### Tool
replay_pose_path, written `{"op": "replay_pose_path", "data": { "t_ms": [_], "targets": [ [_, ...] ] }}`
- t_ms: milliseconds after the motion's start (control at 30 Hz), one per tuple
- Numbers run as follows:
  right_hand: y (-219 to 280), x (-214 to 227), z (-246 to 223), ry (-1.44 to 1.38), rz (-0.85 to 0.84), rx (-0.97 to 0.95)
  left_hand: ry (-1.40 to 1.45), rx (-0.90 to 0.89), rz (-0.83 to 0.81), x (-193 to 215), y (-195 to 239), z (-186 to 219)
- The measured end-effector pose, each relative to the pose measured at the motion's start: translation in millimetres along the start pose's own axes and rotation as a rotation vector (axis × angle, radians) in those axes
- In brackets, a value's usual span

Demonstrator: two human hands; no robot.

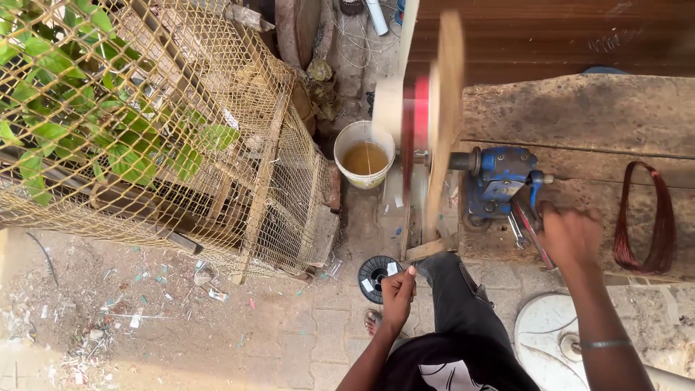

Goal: Winding copper wire onto a spool using a manual winding machine.

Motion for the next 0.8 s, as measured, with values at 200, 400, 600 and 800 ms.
{"op": "replay_pose_path", "data": {
  "t_ms": [200,400,600,800],
  "targets": [
    [42,33,9,-0.076,0.391,0.181,0.027,0.012,-0.016,0,4,-4],
    [33,42,41,-0.055,0.56,0.221,-0.008,0.005,-0.031,1,5,-3],
    [3,104,34,-0.118,0.619,0.228,0.026,0.03,-0.032,1,7,-6],
    [-77,60,79,-0.299,0.684,0.32,0.016,0.084,-0.029,1,3,-2]
  ]
}}
Point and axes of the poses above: each hand's wrist, its own y-axis away from the middle knuckle, its own x-axis out of the back of the hand, z = x × y, the point moved 2 cm from there along -y, towards the middle knuckle, and after that the axes turned 8 degrees about -y, right-handed, at the moved point
